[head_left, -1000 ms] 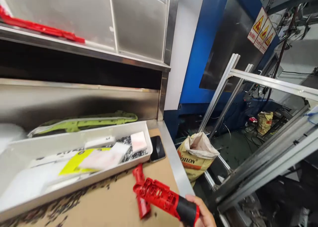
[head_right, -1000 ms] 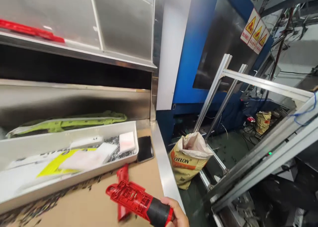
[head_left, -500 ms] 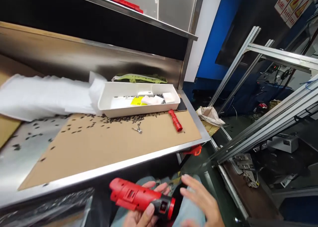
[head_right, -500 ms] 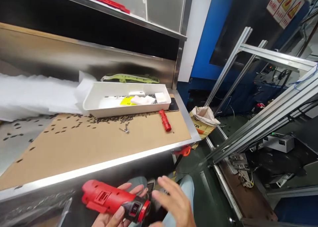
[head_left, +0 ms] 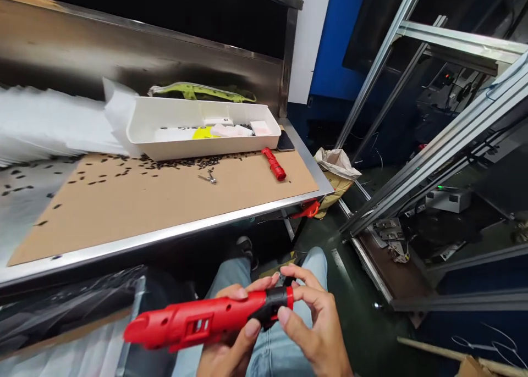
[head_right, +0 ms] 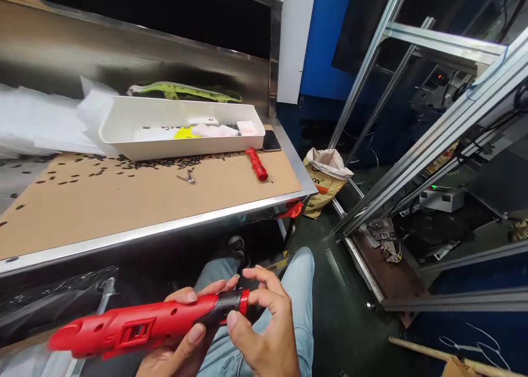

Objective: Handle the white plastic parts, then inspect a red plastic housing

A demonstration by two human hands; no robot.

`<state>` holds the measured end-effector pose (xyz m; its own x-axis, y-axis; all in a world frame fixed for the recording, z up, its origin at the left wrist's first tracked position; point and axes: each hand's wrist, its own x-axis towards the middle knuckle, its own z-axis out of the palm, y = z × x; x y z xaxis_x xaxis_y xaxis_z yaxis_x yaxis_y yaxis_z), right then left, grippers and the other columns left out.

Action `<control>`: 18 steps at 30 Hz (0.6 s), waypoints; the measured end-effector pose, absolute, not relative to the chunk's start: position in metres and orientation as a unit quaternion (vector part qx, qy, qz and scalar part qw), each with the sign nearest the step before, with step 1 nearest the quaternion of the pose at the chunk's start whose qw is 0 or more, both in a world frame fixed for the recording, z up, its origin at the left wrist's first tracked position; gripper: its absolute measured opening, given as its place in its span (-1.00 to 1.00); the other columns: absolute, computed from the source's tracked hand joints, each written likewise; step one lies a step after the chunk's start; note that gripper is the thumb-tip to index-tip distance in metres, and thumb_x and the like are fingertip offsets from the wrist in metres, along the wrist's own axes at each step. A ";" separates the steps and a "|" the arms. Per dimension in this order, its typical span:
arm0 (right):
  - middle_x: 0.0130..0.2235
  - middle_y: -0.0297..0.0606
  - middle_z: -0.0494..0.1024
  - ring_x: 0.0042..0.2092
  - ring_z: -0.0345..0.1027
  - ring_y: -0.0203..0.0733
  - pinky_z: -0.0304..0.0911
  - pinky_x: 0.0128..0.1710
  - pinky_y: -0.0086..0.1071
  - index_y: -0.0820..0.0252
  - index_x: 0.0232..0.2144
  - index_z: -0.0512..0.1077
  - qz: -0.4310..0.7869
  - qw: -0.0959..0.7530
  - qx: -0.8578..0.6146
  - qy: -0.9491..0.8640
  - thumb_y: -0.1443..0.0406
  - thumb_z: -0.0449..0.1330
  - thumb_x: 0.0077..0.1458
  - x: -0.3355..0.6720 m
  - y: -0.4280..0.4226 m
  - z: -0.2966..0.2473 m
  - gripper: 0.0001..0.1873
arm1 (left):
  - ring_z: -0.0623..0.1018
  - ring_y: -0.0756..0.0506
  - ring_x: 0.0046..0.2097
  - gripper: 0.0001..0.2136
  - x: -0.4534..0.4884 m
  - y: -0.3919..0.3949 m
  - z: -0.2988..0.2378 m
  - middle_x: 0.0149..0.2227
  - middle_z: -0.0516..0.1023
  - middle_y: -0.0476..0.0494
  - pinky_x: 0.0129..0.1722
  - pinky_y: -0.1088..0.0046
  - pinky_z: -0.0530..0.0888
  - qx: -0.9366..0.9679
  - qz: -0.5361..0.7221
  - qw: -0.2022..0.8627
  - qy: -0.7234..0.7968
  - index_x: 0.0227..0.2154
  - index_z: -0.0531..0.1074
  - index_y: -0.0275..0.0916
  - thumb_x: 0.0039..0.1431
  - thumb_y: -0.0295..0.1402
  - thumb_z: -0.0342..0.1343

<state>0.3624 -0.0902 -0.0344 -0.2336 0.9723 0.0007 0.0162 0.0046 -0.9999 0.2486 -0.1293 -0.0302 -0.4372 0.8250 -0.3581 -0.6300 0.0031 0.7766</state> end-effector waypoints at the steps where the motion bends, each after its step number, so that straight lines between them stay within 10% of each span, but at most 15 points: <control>1: 0.09 -0.05 0.50 0.16 0.34 0.13 0.13 0.23 -0.06 0.16 -0.38 0.59 0.555 0.441 -0.442 -0.550 0.17 0.29 0.03 0.364 -0.091 -0.034 -0.81 | 0.56 -0.20 0.04 -0.52 0.250 -0.128 -0.031 -0.20 0.64 0.07 -0.03 0.48 0.52 0.110 0.694 0.525 0.480 -0.29 0.36 -0.02 -0.23 -0.15 0.52; 18: 0.06 -0.11 0.55 0.26 0.22 0.08 0.02 0.28 -0.05 0.11 -0.38 0.61 0.569 0.397 -0.457 -0.557 0.16 0.27 0.00 0.371 -0.068 -0.027 -0.81 | 0.58 -0.15 -0.01 -0.62 0.247 -0.108 -0.041 -0.15 0.66 0.09 -0.06 0.53 0.51 0.168 0.667 0.531 0.495 -0.37 0.40 -0.03 -0.17 -0.12 0.49</control>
<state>0.3711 -0.0681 -0.0268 -0.2668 0.9606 -0.0780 0.0570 -0.0650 -0.9963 0.2470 -0.1077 -0.0405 -0.3796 0.8746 -0.3014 -0.5423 0.0536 0.8385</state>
